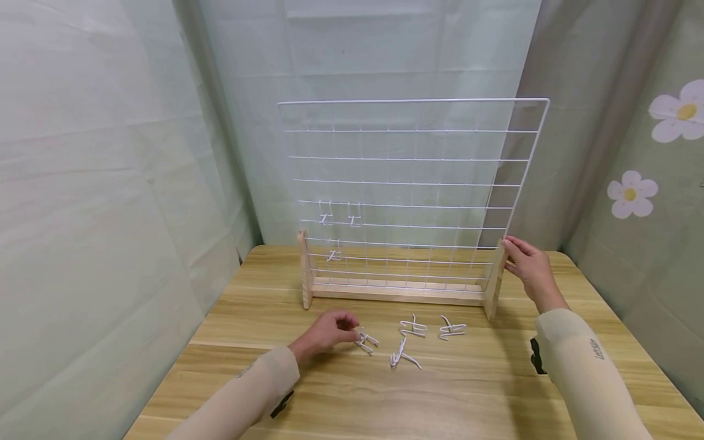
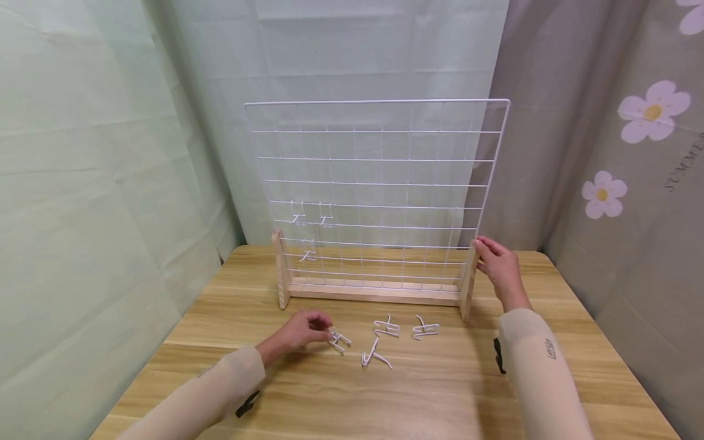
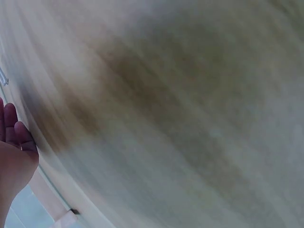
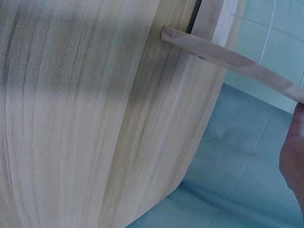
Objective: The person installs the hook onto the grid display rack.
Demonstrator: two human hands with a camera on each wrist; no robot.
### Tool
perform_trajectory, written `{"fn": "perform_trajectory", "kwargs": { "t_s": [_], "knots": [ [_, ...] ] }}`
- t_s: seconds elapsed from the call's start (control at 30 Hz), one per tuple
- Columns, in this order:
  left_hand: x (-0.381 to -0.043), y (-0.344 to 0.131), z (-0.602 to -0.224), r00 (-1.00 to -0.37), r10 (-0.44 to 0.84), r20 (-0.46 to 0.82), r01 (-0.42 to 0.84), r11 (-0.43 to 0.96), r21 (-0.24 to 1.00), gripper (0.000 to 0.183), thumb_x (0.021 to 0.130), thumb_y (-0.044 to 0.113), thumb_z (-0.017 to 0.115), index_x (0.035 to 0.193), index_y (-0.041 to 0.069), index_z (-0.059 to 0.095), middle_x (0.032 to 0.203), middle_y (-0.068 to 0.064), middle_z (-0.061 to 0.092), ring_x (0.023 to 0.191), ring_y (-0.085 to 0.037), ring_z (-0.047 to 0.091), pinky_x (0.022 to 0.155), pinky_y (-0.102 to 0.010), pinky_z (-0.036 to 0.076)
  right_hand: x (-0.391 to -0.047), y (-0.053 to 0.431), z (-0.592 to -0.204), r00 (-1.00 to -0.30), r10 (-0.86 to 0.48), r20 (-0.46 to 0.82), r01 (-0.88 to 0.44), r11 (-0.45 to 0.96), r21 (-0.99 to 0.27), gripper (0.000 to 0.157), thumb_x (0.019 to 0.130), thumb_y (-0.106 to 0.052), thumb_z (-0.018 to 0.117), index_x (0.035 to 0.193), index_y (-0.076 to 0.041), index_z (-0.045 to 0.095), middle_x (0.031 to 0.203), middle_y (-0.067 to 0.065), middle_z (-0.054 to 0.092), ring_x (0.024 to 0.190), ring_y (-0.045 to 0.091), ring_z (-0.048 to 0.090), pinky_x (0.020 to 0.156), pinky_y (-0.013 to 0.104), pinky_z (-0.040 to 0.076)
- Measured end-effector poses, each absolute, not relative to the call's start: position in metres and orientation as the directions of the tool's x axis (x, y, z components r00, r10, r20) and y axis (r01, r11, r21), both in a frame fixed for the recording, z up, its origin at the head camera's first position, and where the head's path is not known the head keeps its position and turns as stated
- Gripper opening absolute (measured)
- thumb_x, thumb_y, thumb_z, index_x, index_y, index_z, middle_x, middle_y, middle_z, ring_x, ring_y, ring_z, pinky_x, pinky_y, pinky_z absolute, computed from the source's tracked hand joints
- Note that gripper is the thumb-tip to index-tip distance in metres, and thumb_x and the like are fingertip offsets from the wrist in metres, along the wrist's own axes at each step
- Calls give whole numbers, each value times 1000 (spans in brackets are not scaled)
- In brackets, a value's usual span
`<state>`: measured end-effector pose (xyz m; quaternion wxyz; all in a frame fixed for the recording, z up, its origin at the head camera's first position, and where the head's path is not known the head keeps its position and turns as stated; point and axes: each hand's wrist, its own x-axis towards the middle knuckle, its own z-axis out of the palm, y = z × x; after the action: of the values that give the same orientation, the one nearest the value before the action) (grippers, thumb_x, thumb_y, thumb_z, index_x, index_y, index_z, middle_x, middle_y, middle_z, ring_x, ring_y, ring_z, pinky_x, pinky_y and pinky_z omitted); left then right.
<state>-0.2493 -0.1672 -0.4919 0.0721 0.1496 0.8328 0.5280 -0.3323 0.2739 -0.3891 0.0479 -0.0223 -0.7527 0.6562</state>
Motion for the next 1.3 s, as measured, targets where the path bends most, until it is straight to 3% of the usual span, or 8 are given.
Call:
{"fn": "perform_trajectory", "kwargs": {
  "t_s": [0.17, 0.33, 0.7, 1.07, 1.3],
  "knots": [
    [-257, -166, -508, -945, 320, 63, 204, 431, 879, 22, 78, 5, 82, 96, 2, 70, 91, -5, 67, 84, -12, 57, 75, -26, 49, -332, 275, -389, -994, 96, 42, -30, 119, -992, 72, 95, -49, 58, 150, -5, 42, 143, 12, 45, 133, 30, 43, 102, 39, 39],
    [-260, -162, -511, -945, 321, 63, 212, 455, 865, 22, 79, 9, 83, 96, 4, 70, 91, -2, 67, 86, -13, 58, 79, -28, 49, -332, 276, -390, -995, 93, 48, -38, 109, -993, 73, 94, -49, 60, 149, -4, 43, 135, 6, 50, 126, 23, 48, 100, 37, 40],
    [-263, -149, -510, -947, 316, 54, 207, 475, 855, 23, 81, 12, 82, 98, 1, 70, 91, 0, 65, 86, -13, 57, 79, -29, 49, -332, 275, -390, -995, 85, 48, -34, 158, -987, 72, 97, -51, 53, 151, -5, 39, 150, 17, 39, 137, 37, 38, 103, 43, 38],
    [-266, -147, -510, -940, 338, 38, 221, 522, 824, 20, 83, 15, 81, 98, 5, 73, 91, 4, 64, 86, -12, 56, 78, -29, 48, -331, 273, -388, -995, 86, 50, -36, 156, -987, 72, 97, -50, 54, 151, -4, 39, 149, 16, 40, 137, 35, 39, 103, 42, 38],
    [-267, -148, -511, -927, 370, 62, 254, 499, 829, 9, 82, 11, 81, 86, 10, 74, 82, 5, 64, 80, -11, 56, 70, -27, 47, -331, 273, -388, -995, 92, 41, -26, 149, -988, 73, 97, -50, 54, 151, -4, 39, 150, 17, 39, 137, 35, 38, 104, 43, 38]
  ]
}}
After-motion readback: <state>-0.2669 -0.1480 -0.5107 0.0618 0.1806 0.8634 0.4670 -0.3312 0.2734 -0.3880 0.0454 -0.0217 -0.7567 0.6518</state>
